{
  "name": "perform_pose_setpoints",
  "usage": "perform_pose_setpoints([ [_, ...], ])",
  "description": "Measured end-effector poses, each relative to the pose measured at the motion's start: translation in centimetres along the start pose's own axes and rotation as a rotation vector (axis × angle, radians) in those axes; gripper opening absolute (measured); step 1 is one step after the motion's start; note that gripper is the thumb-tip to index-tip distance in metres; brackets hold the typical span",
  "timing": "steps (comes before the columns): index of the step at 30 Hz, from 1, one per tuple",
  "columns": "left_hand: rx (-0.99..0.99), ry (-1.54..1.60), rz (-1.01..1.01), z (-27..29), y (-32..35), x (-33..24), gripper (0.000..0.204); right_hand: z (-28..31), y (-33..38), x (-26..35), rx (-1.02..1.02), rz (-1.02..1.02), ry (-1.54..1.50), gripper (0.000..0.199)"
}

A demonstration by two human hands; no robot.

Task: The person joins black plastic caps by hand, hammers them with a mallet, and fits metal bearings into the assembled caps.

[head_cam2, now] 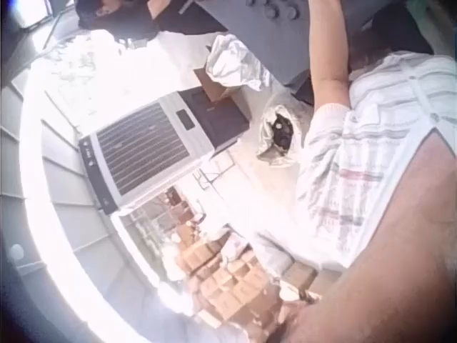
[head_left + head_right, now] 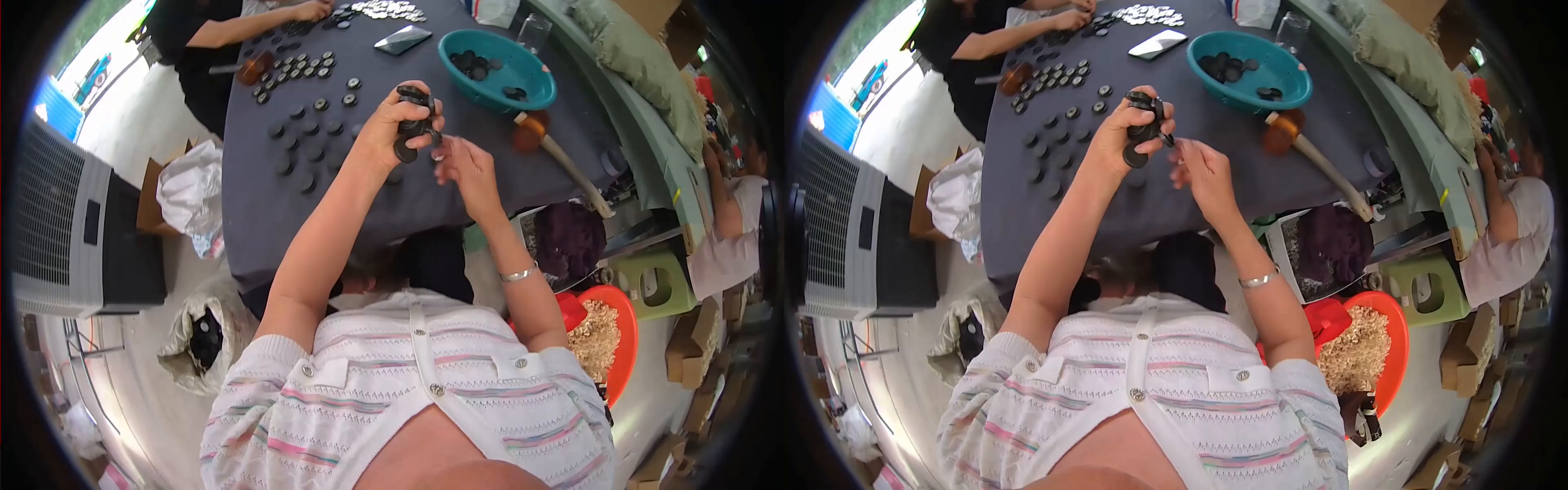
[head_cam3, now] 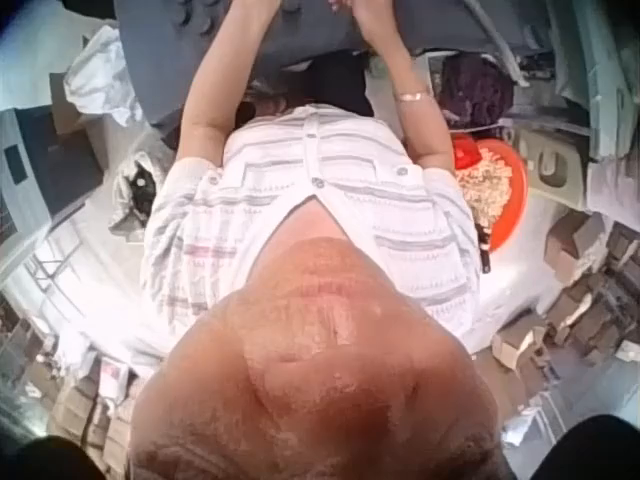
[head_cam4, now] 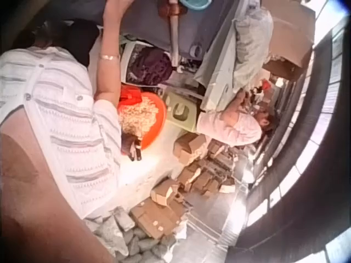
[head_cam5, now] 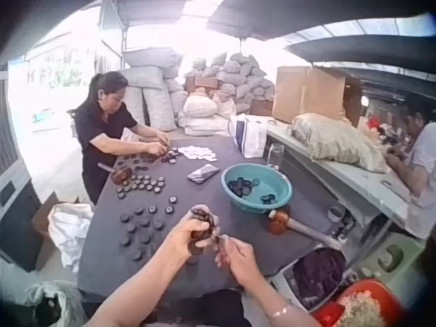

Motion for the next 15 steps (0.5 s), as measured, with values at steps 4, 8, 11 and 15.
perform_pose_setpoints([
  [4, -0.079, -0.111, -0.078, 1.5, 2.9, -1.2, 0.031, -4.4, 0.7, -0.4, 0.245, -0.204, -0.529, 0.021],
  [8, -0.116, -0.100, -0.128, 2.6, 4.5, -3.5, 0.030, -6.6, 0.9, -1.2, 0.258, -0.230, -0.700, 0.013],
  [11, -0.138, -0.041, -0.185, 4.1, 5.1, -5.8, 0.032, -4.0, 0.4, -0.2, 0.086, -0.088, -0.485, 0.010],
  [15, -0.152, -0.076, -0.297, 6.9, 5.6, -12.3, 0.033, 2.9, 0.3, 1.4, -0.511, 0.491, 0.973, 0.014],
])
Point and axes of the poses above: each hand's wrist, its own y-axis away from the middle knuckle, its own z-axis out of the back of the hand, x = y × z, the point moved 7 cm from there along -y, towards the middle knuckle, and after that the axes turned 13 degrees about -z, right-handed, at the moved point
